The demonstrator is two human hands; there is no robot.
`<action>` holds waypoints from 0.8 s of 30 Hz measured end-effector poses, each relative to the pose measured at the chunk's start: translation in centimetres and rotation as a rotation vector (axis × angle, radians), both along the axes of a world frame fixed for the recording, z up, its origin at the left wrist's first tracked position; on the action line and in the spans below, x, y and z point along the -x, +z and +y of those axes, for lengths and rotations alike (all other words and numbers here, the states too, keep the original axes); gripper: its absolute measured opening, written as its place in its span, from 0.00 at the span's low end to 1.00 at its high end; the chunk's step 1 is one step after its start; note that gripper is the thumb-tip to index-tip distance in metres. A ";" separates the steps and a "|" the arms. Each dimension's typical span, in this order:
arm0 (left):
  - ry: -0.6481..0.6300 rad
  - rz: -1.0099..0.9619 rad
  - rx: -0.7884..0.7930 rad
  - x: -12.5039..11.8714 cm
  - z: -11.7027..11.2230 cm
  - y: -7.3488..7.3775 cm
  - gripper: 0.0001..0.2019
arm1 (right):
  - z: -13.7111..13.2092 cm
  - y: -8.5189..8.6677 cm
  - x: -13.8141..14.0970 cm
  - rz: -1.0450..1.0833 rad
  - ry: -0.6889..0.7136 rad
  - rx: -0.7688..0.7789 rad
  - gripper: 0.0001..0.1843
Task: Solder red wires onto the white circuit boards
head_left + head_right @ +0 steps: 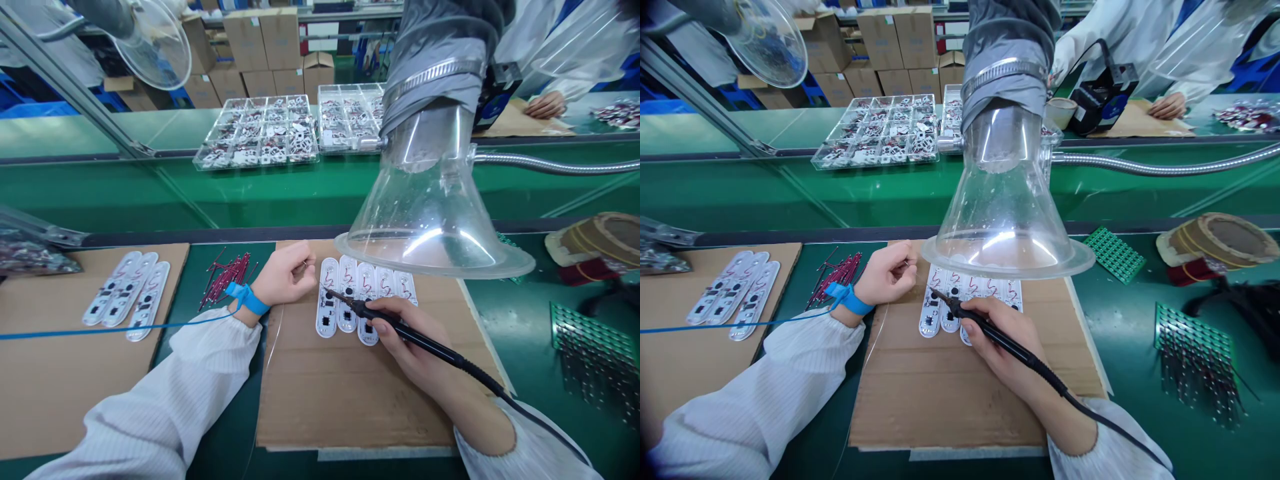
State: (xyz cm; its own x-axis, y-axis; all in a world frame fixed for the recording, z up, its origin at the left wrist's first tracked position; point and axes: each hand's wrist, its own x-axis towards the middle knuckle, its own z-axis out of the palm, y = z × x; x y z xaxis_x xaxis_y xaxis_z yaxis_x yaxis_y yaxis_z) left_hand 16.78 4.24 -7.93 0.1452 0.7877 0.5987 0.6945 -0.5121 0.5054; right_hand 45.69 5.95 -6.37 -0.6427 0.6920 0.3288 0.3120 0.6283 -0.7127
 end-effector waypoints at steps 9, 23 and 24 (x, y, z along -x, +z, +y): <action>0.031 -0.052 0.038 0.4 0.0 -0.5 0.08 | 0.1 -0.2 0.1 0.009 0.015 -0.013 0.12; 0.186 -0.295 0.121 1.0 0.4 -0.5 0.04 | 1.9 -0.6 -4.2 0.287 -0.188 0.001 0.16; 0.213 -0.319 0.174 1.2 0.1 -0.3 0.04 | 2.3 -0.6 -5.0 0.257 -0.200 0.002 0.16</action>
State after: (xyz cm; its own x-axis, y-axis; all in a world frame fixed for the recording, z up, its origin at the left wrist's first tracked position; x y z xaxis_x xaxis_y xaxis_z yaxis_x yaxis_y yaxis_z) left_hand 15.59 4.36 -8.19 -0.2029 0.8735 0.4426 0.5699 -0.2622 0.7788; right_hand 50.64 8.24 -6.93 -0.3898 0.7968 0.4617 0.2385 0.5715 -0.7851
